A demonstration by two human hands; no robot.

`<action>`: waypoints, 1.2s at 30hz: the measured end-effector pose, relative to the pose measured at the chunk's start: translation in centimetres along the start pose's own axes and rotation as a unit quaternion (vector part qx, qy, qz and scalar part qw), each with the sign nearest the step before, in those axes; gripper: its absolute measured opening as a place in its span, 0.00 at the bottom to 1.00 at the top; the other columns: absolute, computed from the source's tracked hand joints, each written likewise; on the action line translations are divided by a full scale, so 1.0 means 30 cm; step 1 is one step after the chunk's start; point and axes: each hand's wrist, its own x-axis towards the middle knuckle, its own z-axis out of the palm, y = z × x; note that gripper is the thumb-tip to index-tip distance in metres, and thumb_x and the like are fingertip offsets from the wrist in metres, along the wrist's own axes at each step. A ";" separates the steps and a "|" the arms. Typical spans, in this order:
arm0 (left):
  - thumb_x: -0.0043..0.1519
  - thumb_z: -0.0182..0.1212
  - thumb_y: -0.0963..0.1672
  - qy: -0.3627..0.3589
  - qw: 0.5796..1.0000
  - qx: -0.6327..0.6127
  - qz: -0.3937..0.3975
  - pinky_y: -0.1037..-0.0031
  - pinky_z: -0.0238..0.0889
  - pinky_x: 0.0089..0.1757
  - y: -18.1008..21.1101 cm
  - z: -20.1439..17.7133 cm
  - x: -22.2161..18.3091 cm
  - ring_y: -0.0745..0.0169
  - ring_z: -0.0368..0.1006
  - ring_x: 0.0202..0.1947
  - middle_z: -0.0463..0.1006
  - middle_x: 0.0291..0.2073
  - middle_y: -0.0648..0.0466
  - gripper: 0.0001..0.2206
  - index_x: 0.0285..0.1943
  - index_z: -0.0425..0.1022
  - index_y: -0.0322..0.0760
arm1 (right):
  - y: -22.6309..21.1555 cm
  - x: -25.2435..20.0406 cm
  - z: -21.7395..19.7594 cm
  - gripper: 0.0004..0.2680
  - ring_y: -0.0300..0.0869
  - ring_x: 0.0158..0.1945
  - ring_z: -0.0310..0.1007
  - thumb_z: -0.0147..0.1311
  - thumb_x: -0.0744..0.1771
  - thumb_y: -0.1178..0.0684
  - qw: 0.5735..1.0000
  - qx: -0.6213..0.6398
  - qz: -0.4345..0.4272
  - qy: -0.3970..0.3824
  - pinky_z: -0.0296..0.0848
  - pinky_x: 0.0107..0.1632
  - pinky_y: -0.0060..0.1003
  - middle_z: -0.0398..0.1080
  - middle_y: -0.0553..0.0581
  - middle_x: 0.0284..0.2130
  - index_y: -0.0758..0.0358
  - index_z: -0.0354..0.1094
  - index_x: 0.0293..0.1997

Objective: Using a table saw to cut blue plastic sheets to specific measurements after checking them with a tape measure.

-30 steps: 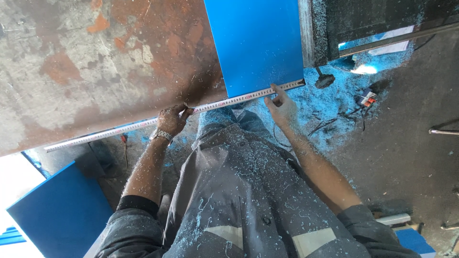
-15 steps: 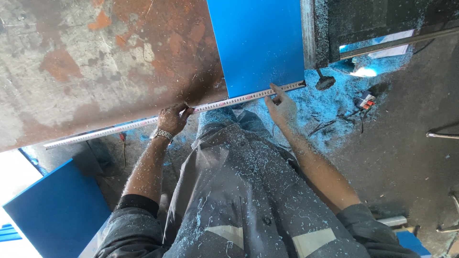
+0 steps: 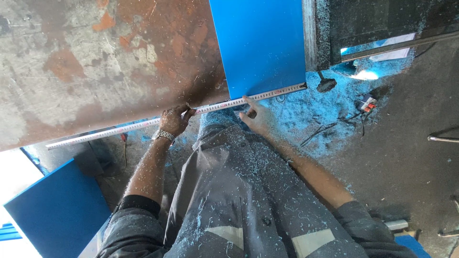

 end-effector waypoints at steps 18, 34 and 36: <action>0.68 0.62 0.52 0.028 0.977 0.124 0.172 0.59 0.62 0.52 0.153 -0.157 -0.023 0.59 0.75 0.43 0.83 0.37 0.59 0.09 0.44 0.84 0.51 | 0.074 -0.043 -0.035 0.09 0.46 0.45 0.72 0.61 0.66 0.46 0.937 -0.243 -0.198 0.157 0.64 0.56 0.51 0.73 0.53 0.39 0.53 0.70 0.47; 0.63 0.68 0.49 0.100 0.978 -0.072 0.167 0.49 0.68 0.56 0.361 0.028 0.069 0.38 0.69 0.61 0.67 0.66 0.41 0.25 0.68 0.68 0.43 | 0.303 -0.072 -0.676 0.14 0.38 0.37 0.73 0.62 0.70 0.47 0.883 0.036 0.106 0.456 0.75 0.37 0.36 0.74 0.55 0.39 0.68 0.69 0.53; 0.58 0.71 0.49 0.082 0.983 -0.036 0.159 0.45 0.63 0.58 0.346 0.085 0.103 0.30 0.63 0.64 0.60 0.70 0.36 0.35 0.74 0.60 0.44 | 0.338 0.001 -0.740 0.14 0.42 0.46 0.76 0.61 0.70 0.48 0.877 0.053 0.130 0.460 0.75 0.49 0.39 0.75 0.61 0.47 0.69 0.68 0.56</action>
